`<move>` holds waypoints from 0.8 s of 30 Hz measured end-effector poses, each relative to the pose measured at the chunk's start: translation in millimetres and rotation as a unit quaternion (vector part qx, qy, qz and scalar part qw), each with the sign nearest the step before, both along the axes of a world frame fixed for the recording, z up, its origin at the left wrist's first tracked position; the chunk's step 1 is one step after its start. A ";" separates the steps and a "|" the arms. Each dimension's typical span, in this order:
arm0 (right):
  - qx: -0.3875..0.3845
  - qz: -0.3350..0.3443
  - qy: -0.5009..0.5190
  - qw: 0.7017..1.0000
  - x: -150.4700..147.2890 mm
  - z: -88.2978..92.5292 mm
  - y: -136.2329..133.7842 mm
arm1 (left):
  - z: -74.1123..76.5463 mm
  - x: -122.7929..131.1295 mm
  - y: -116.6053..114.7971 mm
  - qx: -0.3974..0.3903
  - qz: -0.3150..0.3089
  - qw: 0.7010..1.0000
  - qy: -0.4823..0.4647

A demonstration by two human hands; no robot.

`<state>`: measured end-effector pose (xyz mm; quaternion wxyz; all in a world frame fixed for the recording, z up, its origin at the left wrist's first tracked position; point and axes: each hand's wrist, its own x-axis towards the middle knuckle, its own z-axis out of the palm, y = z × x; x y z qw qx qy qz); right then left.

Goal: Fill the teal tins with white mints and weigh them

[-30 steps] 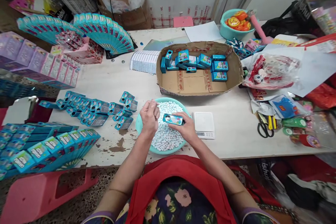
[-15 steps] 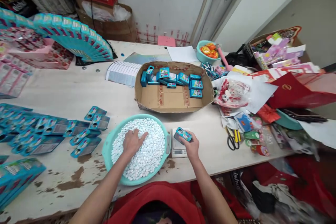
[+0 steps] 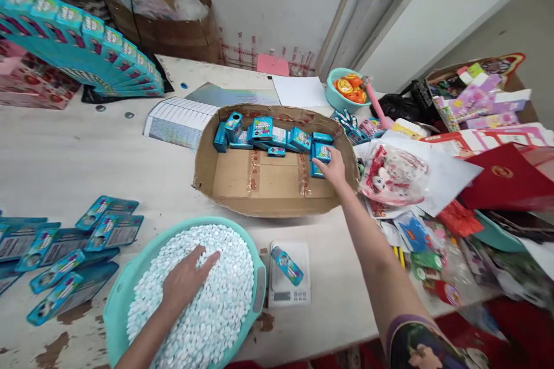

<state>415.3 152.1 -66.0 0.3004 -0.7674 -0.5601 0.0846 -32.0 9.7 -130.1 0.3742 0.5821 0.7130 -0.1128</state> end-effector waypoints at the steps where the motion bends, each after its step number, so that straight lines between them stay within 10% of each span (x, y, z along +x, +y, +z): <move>1: -0.066 0.015 -0.031 0.997 16.9 -8.1 27.2 | -1.7 -0.5 -0.9 -0.009 0.004 1.000 0.002; 4: -0.175 0.013 -0.066 0.982 48.6 -35.1 74.9 | -5.6 0.7 -3.0 -0.024 0.008 1.000 0.007; 8: -0.162 -0.032 -0.002 0.986 51.4 -44.5 74.9 | -5.5 1.6 -1.7 -0.022 0.008 1.000 0.021; 19: -0.149 -0.041 0.398 0.904 -35.9 9.3 -42.0 | -20.6 -15.4 4.0 0.058 0.040 0.979 -0.189; 24: -0.083 -0.063 0.487 0.867 -63.3 47.5 -113.7 | -13.0 -15.1 5.9 0.042 0.192 0.931 -0.307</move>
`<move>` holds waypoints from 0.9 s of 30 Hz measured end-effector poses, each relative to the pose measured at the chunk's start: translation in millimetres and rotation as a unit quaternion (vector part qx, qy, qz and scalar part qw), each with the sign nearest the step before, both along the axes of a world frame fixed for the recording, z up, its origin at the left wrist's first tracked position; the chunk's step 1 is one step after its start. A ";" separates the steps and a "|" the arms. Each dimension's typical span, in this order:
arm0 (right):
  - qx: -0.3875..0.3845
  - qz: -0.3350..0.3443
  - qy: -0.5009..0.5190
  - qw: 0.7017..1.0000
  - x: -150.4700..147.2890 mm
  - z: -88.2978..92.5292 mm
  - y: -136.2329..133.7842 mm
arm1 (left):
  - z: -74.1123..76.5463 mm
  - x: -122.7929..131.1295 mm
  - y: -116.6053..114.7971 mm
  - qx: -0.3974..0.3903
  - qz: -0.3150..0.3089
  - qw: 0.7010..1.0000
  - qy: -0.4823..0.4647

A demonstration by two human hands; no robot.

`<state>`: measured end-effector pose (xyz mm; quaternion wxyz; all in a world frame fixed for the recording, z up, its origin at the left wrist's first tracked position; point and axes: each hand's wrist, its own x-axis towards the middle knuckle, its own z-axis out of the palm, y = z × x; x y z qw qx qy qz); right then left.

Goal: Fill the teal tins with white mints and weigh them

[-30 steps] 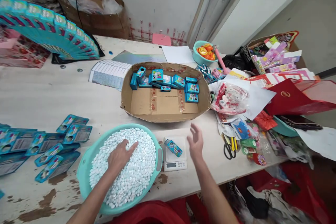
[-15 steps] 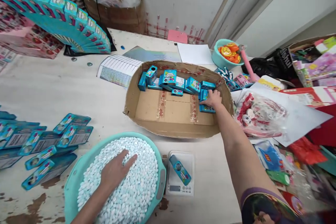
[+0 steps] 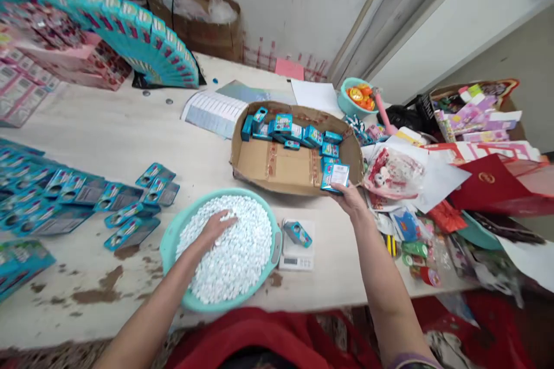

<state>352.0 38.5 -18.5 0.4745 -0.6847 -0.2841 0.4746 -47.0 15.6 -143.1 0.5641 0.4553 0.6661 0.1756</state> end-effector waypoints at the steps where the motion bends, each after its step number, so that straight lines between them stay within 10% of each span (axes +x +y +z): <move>1: 0.010 -0.023 -0.007 1.000 -0.4 8.8 -17.8 | 4.2 -1.1 -1.1 -0.022 0.036 0.998 -0.041; 7: 0.020 -0.141 -0.224 0.964 16.3 50.0 -135.1 | 28.1 -10.3 -5.9 -0.066 0.148 0.921 -0.355; 13: 0.058 -0.280 -0.151 0.946 7.7 70.1 -205.3 | 46.9 -9.7 -8.5 -0.113 0.181 0.880 -0.425; 16: 0.160 -0.288 -0.142 0.933 -9.1 71.1 -219.8 | 54.0 -7.3 -9.8 -0.111 0.196 0.858 -0.462; 23: -0.001 -0.123 -0.166 0.979 -92.8 31.5 -227.6 | 49.7 7.7 -12.2 -0.188 0.254 0.847 -0.427; 27: 0.011 -0.037 -0.148 0.988 -150.4 20.2 -190.6 | 80.1 10.9 -16.8 -0.164 0.238 0.846 -0.447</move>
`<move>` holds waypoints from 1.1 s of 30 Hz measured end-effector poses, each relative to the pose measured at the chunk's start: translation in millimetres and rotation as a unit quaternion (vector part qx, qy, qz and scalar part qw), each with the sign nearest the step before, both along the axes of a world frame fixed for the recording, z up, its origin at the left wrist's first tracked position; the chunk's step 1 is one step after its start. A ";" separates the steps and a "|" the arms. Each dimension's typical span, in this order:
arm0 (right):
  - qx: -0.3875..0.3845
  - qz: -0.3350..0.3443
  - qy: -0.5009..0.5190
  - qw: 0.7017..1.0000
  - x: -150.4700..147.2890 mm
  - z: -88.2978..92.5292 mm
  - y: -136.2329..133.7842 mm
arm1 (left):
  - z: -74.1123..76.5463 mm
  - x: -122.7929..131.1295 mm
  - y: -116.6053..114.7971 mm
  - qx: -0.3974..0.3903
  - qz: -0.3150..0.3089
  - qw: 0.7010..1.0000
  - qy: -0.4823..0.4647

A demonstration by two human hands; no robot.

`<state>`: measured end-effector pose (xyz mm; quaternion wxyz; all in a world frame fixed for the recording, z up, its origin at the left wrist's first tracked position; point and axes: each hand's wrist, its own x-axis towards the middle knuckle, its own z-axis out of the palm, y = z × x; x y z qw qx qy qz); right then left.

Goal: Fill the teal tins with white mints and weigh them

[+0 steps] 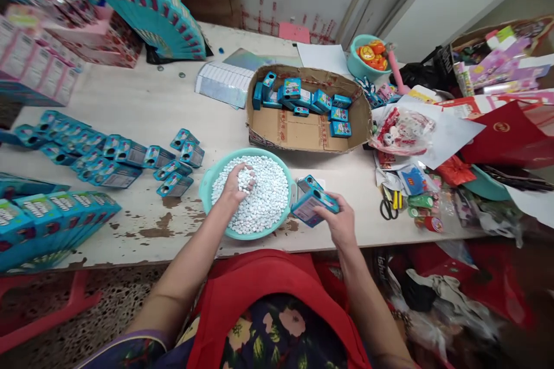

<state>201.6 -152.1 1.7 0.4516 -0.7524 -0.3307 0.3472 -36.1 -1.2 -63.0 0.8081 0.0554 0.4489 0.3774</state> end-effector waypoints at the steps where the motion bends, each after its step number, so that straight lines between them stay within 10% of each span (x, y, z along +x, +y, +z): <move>1: 0.006 0.029 -0.004 1.000 -13.4 -2.4 11.9 | 12.7 1.6 -1.4 0.014 0.002 1.000 -0.009; 8: 0.099 0.212 -0.161 0.959 -80.1 -23.4 67.4 | 75.5 28.1 -8.6 0.151 0.091 0.984 -0.011; 33: 0.096 0.287 -0.250 0.920 -97.4 -17.7 90.8 | 49.5 37.6 0.9 0.248 0.149 0.950 0.118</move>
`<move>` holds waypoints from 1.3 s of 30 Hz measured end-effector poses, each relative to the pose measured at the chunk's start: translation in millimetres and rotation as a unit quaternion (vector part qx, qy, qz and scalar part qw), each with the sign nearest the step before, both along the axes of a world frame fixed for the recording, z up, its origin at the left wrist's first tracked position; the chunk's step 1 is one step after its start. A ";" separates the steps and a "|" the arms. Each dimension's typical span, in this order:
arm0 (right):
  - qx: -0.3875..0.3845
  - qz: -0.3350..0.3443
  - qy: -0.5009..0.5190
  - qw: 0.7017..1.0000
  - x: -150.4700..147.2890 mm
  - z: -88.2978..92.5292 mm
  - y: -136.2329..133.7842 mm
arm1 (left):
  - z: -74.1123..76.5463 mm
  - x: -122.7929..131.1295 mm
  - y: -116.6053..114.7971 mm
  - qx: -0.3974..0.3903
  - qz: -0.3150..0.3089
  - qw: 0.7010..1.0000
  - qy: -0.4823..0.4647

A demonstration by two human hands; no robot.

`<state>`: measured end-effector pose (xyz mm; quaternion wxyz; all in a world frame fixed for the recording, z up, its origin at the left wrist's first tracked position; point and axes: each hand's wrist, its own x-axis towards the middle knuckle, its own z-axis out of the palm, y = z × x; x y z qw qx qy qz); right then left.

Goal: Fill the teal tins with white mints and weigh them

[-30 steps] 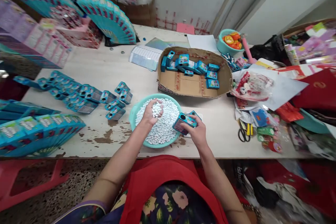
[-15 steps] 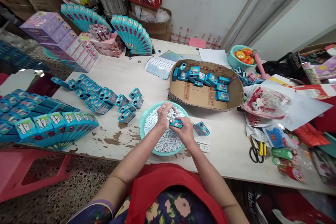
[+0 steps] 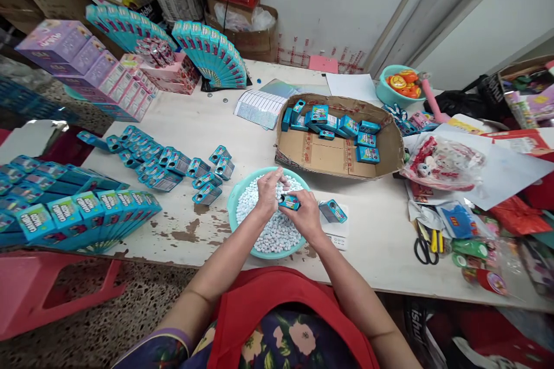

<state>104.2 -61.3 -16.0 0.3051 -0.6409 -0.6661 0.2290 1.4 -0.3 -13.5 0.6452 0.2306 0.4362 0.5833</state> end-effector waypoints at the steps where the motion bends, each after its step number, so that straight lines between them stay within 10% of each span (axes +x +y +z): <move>1: 0.006 -0.004 0.001 1.000 0.4 0.0 0.5 | 0.6 0.7 -0.4 0.006 -0.001 1.000 0.000; 39: 0.024 -0.038 0.066 0.997 9.1 -4.5 3.4 | 17.3 7.1 -6.4 0.039 -0.019 0.999 0.013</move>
